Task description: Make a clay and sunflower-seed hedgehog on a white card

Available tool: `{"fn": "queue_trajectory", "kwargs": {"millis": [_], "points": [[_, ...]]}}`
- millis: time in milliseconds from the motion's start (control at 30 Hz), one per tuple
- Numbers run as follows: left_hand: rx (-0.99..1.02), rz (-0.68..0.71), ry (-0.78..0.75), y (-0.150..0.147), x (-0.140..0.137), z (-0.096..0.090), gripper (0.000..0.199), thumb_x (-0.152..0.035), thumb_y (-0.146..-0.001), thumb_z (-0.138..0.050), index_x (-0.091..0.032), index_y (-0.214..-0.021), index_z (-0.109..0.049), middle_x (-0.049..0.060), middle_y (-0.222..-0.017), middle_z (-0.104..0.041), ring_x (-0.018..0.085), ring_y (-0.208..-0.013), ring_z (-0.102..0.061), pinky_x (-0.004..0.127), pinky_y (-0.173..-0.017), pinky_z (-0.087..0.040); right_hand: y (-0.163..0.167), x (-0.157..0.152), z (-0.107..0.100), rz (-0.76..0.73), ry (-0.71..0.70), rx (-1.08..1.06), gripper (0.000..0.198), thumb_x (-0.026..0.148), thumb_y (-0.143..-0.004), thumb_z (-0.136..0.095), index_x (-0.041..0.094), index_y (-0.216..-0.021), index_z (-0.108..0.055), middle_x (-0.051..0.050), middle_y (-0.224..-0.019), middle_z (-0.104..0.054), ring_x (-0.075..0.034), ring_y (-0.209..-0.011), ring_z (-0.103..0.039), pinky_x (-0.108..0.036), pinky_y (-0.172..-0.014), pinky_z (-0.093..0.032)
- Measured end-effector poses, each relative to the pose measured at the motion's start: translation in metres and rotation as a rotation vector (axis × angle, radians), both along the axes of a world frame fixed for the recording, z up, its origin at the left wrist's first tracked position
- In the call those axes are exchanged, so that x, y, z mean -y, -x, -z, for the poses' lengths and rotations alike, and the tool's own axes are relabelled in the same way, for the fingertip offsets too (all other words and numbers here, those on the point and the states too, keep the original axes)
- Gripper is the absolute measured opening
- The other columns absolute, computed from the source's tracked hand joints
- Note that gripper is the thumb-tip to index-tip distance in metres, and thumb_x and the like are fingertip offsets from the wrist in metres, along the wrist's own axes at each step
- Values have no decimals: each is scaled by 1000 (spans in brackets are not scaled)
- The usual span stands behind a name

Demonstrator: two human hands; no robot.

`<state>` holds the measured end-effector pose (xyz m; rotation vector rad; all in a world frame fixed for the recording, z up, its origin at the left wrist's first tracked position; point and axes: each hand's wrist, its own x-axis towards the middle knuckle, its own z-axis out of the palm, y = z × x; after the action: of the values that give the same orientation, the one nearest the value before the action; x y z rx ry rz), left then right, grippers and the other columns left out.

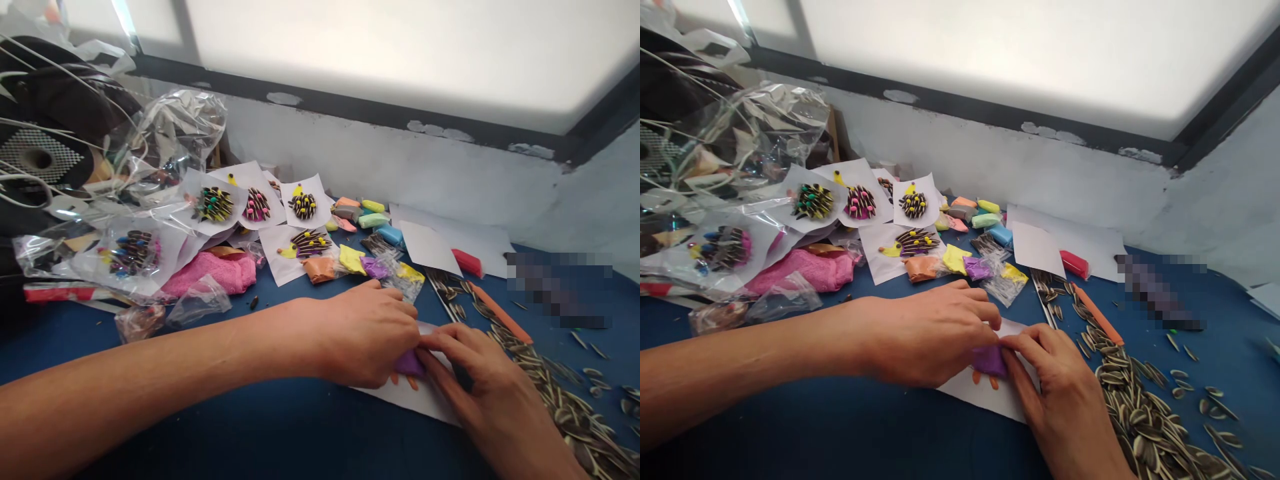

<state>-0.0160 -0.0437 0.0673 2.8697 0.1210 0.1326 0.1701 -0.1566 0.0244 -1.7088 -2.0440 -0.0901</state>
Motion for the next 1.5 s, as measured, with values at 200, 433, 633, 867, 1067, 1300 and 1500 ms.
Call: {"fn": "queue_trajectory", "kwargs": {"millis": [200,433,633,867,1067,1300,1500], "points": [[-47,-95,-5,-9,0,4,15,-23,-92,-60,-13,-82,-66,10,-94,-68,22,-93,-59,34,-81,-42,-4,0,1,-38,77,-3,16,33,-93,-56,28,-95,-71,-2,-88,-72,-17,-80,-69,-28,-67,-55],[104,-188,198,-13,10,16,21,-32,-91,-61,-13,-100,-62,9,-100,-63,22,-95,-58,33,-80,-46,-3,-2,1,-34,82,-20,18,33,-92,-54,26,-90,-70,-2,-79,-70,-17,-71,-67,-28,-59,-53],[84,-179,122,-12,0,17,7,-17,-91,-58,-15,-85,-62,7,-91,-63,20,-89,-59,29,-74,-43,2,-2,-3,-4,131,-108,22,35,-94,-52,26,-88,-70,-2,-79,-70,-16,-72,-67,-28,-63,-54],[64,-161,184,-2,-10,12,16,-28,-90,-62,-13,-96,-64,10,-109,-62,21,-100,-58,31,-86,-45,-4,-1,-5,11,196,-170,29,39,-96,-50,25,-110,-71,-4,-95,-73,-18,-85,-70,-31,-74,-58],[-117,-72,147,-1,-6,5,28,-31,-78,-73,-13,-97,-63,10,-109,-61,23,-98,-57,31,-80,-45,-7,0,-13,-64,197,-106,28,30,-93,-51,25,-109,-73,-4,-92,-71,-17,-84,-71,-27,-70,-59],[-169,-81,95,-3,-4,5,29,-33,-80,-72,-13,-99,-62,9,-110,-61,22,-101,-56,33,-84,-42,-13,-4,-10,-170,281,-31,25,23,-94,-48,28,-106,-70,-2,-96,-67,-13,-82,-68,-26,-70,-57],[-193,-58,17,-3,-2,3,27,-35,-83,-69,-14,-97,-65,8,-112,-62,23,-107,-53,37,-89,-40,-13,-5,-7,-221,209,24,20,23,-97,-47,28,-106,-65,-1,-95,-65,-12,-80,-67,-24,-69,-55]]}}
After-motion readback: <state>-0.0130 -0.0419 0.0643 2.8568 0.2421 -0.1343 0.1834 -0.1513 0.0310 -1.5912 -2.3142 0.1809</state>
